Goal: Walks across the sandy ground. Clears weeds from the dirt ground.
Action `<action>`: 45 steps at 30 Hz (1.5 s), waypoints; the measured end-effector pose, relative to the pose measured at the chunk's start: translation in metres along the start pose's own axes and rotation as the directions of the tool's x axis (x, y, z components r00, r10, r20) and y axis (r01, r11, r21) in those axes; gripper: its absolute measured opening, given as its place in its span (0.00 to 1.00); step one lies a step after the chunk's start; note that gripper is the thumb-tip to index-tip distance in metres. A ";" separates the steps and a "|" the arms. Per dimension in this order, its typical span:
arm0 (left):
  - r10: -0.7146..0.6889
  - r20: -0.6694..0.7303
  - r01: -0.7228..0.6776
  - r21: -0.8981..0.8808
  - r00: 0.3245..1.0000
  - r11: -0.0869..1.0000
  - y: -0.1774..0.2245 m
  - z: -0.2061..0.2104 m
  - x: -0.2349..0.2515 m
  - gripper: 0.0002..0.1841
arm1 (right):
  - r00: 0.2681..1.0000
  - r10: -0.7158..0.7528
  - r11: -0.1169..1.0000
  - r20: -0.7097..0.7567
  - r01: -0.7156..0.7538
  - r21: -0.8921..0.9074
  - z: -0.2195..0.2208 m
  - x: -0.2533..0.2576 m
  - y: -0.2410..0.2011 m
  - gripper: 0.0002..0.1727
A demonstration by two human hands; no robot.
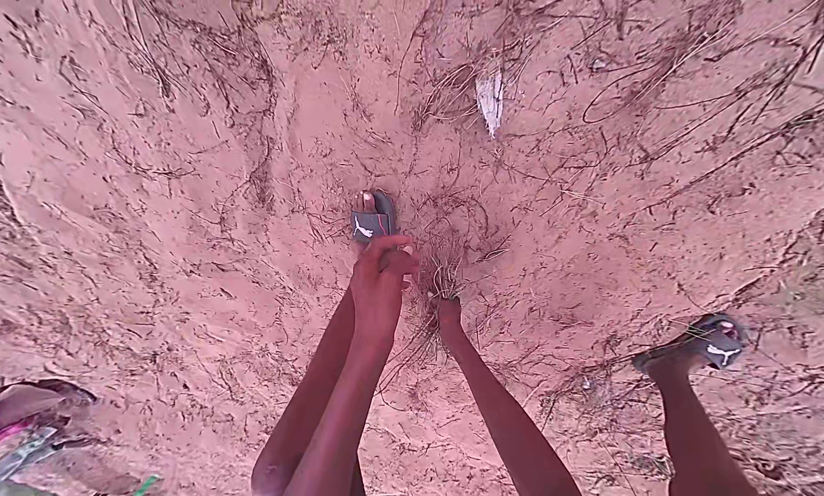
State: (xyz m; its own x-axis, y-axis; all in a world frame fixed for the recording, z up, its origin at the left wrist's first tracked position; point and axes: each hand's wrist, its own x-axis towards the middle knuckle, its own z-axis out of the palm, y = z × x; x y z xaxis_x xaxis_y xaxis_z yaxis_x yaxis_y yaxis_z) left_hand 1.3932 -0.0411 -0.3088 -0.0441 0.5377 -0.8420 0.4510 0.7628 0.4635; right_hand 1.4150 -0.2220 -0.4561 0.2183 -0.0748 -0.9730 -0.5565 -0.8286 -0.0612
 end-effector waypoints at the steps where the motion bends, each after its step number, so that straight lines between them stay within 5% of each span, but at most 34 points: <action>1: -0.004 0.002 0.004 0.004 1.000 1.000 0.003 0.000 -0.001 0.14 | 0.999 0.033 0.999 -0.010 -0.032 0.044 -0.012 -0.024 -0.001 0.19; 4: 0.030 -0.035 -0.030 -0.001 0.999 1.000 0.007 0.001 -0.001 0.14 | 0.985 -0.170 0.964 0.018 0.170 -0.205 -0.082 -0.089 -0.005 0.18; 6: 0.032 -0.059 -0.033 -0.016 0.998 0.999 0.003 0.004 -0.001 0.13 | 0.905 -0.419 0.697 0.072 0.371 -0.613 -0.131 -0.099 -0.021 0.16; 8: 0.020 -0.026 -0.021 -0.043 0.999 0.999 -0.001 0.011 -0.005 0.13 | 0.875 -0.465 0.440 0.133 0.359 -0.823 -0.156 -0.082 -0.058 0.20; 10: 0.046 0.025 -0.045 -0.028 0.999 0.999 0.004 0.014 -0.007 0.12 | 0.799 -0.552 0.258 0.236 0.433 -0.864 -0.146 -0.041 -0.089 0.23; 13: 0.102 0.056 -0.103 0.023 0.993 0.994 0.005 0.010 -0.007 0.13 | 0.561 -0.612 -0.072 0.557 0.662 -0.746 -0.088 0.037 -0.127 0.26; 16: 0.059 0.071 -0.065 0.076 0.996 0.995 0.009 0.003 -0.012 0.12 | 0.623 -0.391 -0.237 0.678 0.643 -0.728 -0.011 0.088 -0.170 0.28; 20: 0.103 0.130 -0.119 0.119 0.986 0.986 0.019 0.004 -0.018 0.12 | 0.745 -0.348 -0.203 0.569 0.533 -0.821 0.039 0.126 -0.183 0.36; 25: 0.089 0.140 -0.119 0.222 0.986 0.968 0.014 0.016 -0.023 0.14 | 0.821 -0.192 -0.168 0.537 0.512 -0.842 -0.014 0.121 -0.118 0.12; 27: 0.073 0.142 -0.103 0.214 0.987 0.971 0.012 0.023 -0.021 0.13 | 0.793 -0.100 -0.204 0.601 0.575 -0.792 -0.046 0.112 -0.079 0.11; 32: 0.042 0.135 -0.075 0.244 0.990 0.967 -0.001 0.036 -0.016 0.13 | 0.680 0.456 -0.241 0.573 0.715 -0.656 -0.142 0.023 0.039 0.14; 35: 0.036 0.115 -0.065 0.257 0.993 0.964 -0.007 0.040 -0.011 0.13 | 0.599 0.577 -0.175 0.555 0.754 -0.633 -0.199 -0.021 0.101 0.14; 38: 0.026 0.128 -0.059 0.255 0.991 0.965 -0.013 0.050 -0.014 0.13 | 0.667 0.398 -0.069 0.629 0.706 -0.705 -0.199 -0.037 0.103 0.18; 41: 0.028 0.151 -0.071 0.287 0.988 0.955 -0.013 0.053 -0.013 0.14 | 0.772 -0.023 0.025 0.635 0.635 -0.772 -0.140 -0.008 0.050 0.23; 45: 0.011 0.137 -0.052 0.301 0.991 0.952 -0.013 0.048 -0.013 0.13 | 0.714 -0.436 -0.037 0.547 0.593 -0.804 -0.068 0.082 -0.020 0.26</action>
State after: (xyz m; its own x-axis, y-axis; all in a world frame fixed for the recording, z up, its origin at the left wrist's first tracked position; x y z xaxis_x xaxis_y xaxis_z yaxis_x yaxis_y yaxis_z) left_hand 1.4302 -0.0755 -0.3168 0.0830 0.4916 -0.8668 0.7001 0.5902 0.4018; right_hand 1.4987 -0.2492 -0.5197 -0.0399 0.6117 -0.7901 0.7950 -0.4596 -0.3960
